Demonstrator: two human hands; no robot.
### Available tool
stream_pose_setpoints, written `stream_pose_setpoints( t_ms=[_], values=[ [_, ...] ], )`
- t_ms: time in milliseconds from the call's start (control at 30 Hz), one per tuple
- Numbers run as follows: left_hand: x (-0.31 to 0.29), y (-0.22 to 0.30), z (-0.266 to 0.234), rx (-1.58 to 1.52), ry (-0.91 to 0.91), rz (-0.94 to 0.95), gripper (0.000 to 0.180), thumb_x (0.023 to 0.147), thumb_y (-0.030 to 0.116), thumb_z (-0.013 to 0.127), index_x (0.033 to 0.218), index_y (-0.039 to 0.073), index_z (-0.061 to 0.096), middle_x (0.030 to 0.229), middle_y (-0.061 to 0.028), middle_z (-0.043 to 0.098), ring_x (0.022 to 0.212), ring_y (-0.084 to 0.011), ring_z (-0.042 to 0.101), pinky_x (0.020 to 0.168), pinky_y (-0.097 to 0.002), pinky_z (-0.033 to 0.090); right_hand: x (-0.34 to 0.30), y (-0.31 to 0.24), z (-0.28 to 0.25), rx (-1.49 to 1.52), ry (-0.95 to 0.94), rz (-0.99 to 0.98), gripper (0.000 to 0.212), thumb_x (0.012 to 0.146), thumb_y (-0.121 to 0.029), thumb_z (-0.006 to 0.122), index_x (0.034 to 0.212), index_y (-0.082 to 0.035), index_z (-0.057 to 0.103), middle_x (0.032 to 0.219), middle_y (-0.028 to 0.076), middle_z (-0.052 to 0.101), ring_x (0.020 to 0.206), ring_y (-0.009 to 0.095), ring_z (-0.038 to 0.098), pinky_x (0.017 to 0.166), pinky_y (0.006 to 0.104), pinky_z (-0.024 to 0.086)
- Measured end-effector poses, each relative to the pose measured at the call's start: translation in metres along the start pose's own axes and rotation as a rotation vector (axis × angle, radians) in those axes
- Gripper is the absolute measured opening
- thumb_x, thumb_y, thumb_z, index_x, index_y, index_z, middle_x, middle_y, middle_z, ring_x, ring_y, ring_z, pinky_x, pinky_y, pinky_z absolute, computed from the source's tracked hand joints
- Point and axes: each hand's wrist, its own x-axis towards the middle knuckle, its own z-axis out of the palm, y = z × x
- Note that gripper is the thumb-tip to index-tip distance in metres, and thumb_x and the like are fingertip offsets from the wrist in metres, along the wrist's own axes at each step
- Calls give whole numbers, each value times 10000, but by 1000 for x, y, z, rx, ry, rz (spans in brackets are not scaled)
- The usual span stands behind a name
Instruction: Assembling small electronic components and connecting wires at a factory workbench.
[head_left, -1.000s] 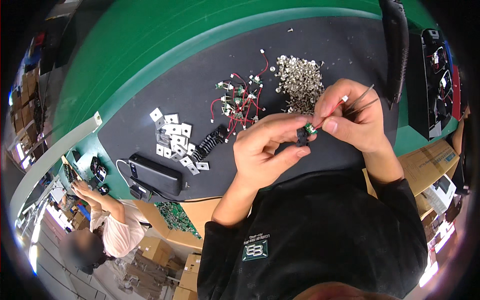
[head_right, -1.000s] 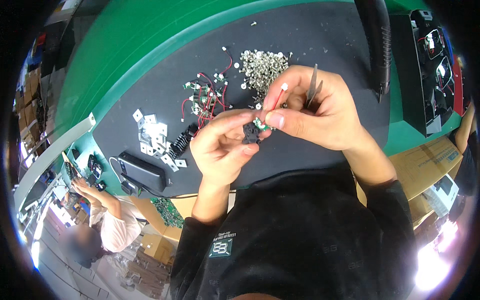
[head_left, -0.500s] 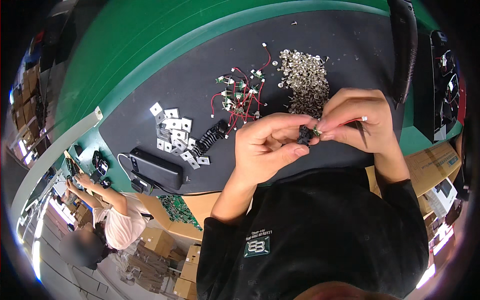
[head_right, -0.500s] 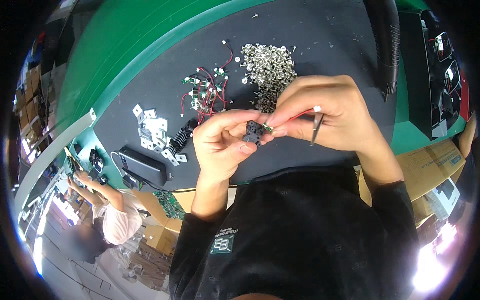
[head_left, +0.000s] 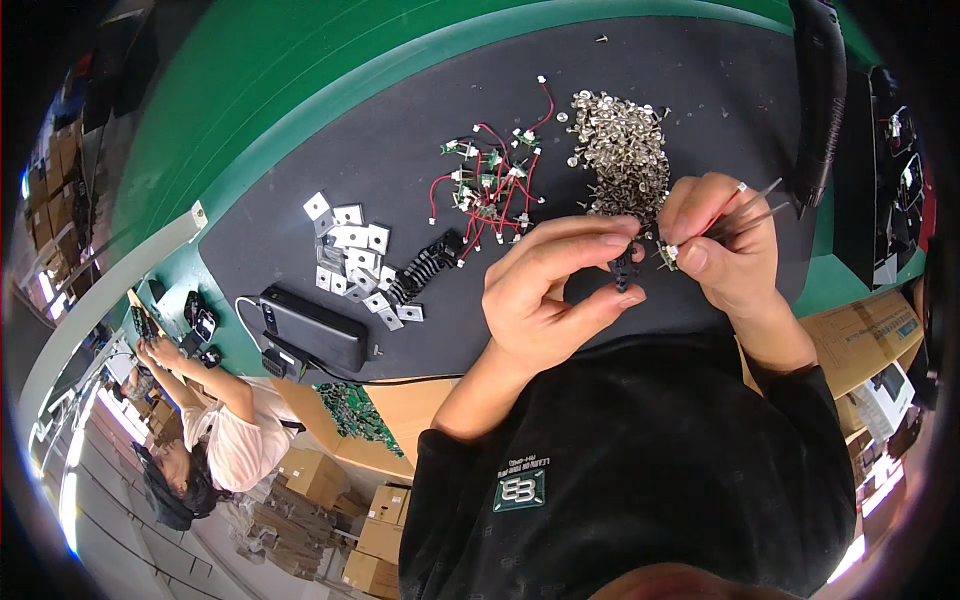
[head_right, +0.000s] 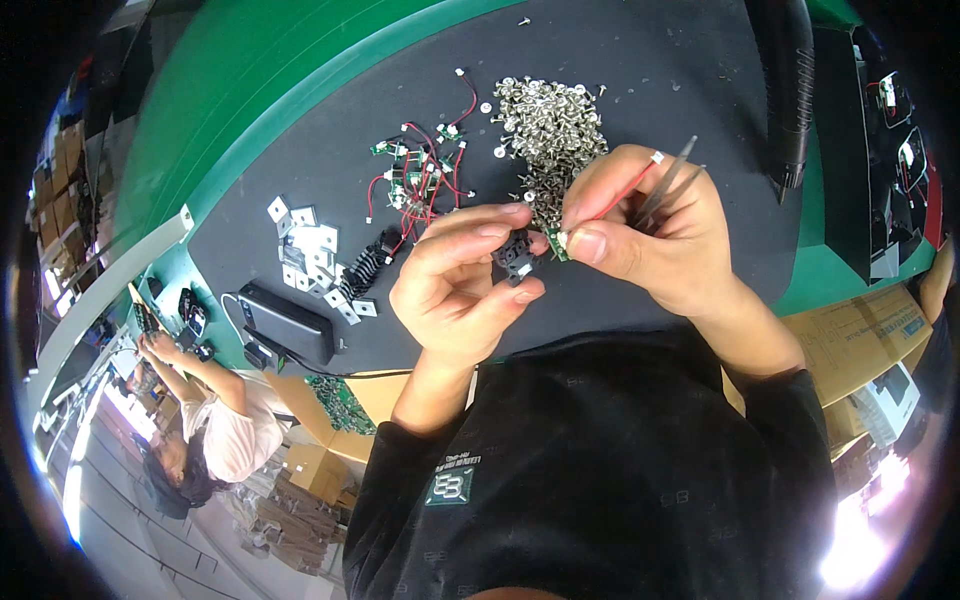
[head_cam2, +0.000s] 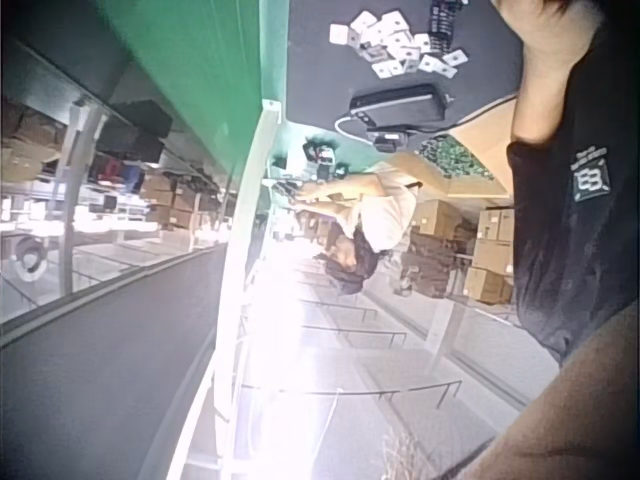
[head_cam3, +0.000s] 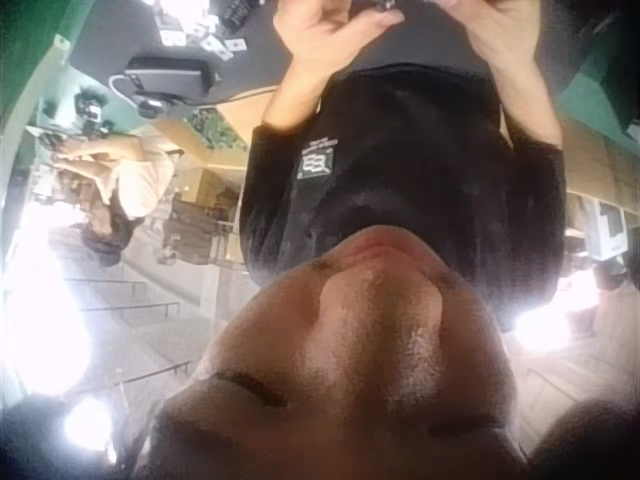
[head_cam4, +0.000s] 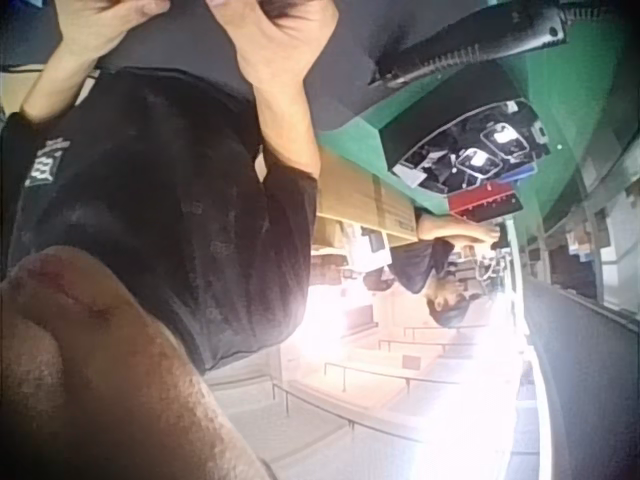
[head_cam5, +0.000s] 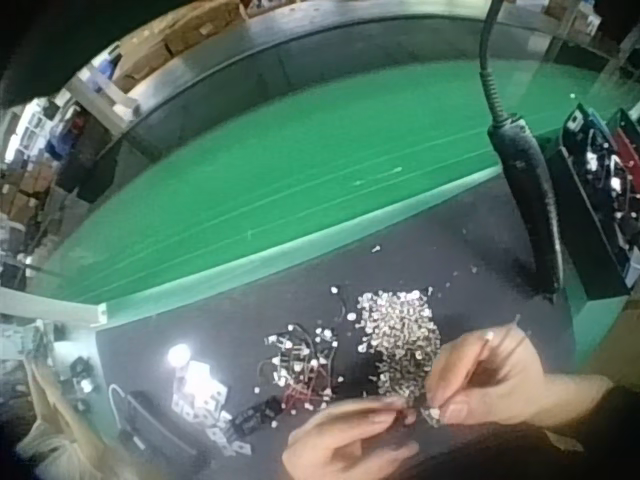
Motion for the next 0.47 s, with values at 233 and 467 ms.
stream_pose_setpoints(
  t_ms=[233, 467],
  values=[
    [-4, -6, 7, -63, 69, 88, 377, 733, -77, 726, 1075, -68, 569, 1131, -235, 577, 1000, -264, 625, 836, -338, 539, -2, 8, 15, -24, 78, -61, 117, 816, -34, 688, 853, -14, 578, 801, 40, 562, 677, 72, 477, 612, 216, 390],
    [-12, -10, 5, -55, 10, 40, 425, 759, -61, 714, 1149, -85, 548, 1162, -254, 563, 1052, -279, 603, 862, -334, 528, 4, 2, -2, -473, -197, -286, 268, 810, -44, 699, 1064, -17, 620, 889, 86, 602, 695, 90, 512, 603, 212, 393]
  ],
)
